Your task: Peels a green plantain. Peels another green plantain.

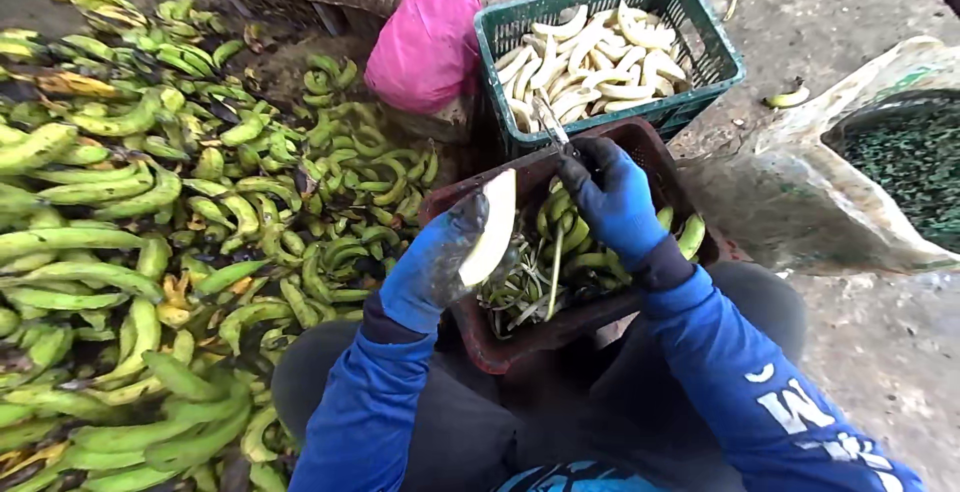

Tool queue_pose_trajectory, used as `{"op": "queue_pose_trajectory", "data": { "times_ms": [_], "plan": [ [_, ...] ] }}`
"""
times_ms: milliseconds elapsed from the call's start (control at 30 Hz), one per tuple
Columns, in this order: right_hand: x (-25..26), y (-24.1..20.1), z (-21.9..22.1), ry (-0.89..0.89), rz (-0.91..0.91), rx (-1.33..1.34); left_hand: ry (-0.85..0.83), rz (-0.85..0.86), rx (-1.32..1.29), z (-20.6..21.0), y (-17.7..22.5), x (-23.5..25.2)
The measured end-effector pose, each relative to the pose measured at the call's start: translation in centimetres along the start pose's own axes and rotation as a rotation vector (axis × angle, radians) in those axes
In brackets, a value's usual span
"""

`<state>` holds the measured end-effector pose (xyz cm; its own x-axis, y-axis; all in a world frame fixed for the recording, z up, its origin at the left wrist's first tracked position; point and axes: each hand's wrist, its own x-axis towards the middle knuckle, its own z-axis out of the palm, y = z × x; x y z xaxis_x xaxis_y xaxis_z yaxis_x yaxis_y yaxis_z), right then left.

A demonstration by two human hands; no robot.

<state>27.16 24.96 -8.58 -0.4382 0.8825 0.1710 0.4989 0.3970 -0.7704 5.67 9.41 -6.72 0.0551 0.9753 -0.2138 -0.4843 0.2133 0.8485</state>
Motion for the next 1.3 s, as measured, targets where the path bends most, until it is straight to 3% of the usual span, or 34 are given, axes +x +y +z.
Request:
{"op": "queue_pose_trajectory", "data": {
  "times_ms": [167,267,367,433,533,667,800,967,1033,1133,1300],
  "plan": [
    [-4.4,-2.0,2.1,-0.07,-0.21,-0.057,0.171,0.226,-0.275,-0.9,-1.7,1.4],
    [-5.1,-1.5,3.7,-0.091,-0.356,-0.105,0.213,0.256,-0.471,-0.6,-1.4,1.6],
    [-4.4,-1.1,3.9,-0.09,-0.449,-0.134,0.151,0.213,-0.439,-1.1,-1.2,1.3],
    [-3.8,-0.8,3.6,-0.082,-0.51,-0.134,0.079,0.143,-0.277,-1.6,-0.6,1.0],
    [-2.8,-0.8,2.4,-0.092,-0.419,-0.058,-0.052,0.055,-0.069,-1.3,0.5,0.3],
    [-1.7,0.2,0.9,-0.142,-0.139,-0.005,0.043,-0.045,-0.103,-1.0,0.7,0.1],
    [-1.6,0.7,0.3,-0.076,-0.037,0.05,-0.077,-0.078,-0.118,-1.1,0.9,0.2],
    [-3.4,-1.9,0.7,-0.062,-0.121,0.019,0.151,0.173,-0.204,-1.8,-0.4,0.6],
    [-4.0,-1.7,1.3,-0.065,-0.251,-0.029,0.186,0.246,-0.244,-2.2,-1.0,0.7],
    [-4.1,-1.0,2.5,-0.099,-0.434,-0.067,0.167,0.265,-0.236,-2.6,-1.2,0.9],
    [-3.3,-1.1,2.3,-0.112,-0.486,-0.028,0.061,0.157,-0.076,-1.2,-0.6,-0.9]
  ]
}}
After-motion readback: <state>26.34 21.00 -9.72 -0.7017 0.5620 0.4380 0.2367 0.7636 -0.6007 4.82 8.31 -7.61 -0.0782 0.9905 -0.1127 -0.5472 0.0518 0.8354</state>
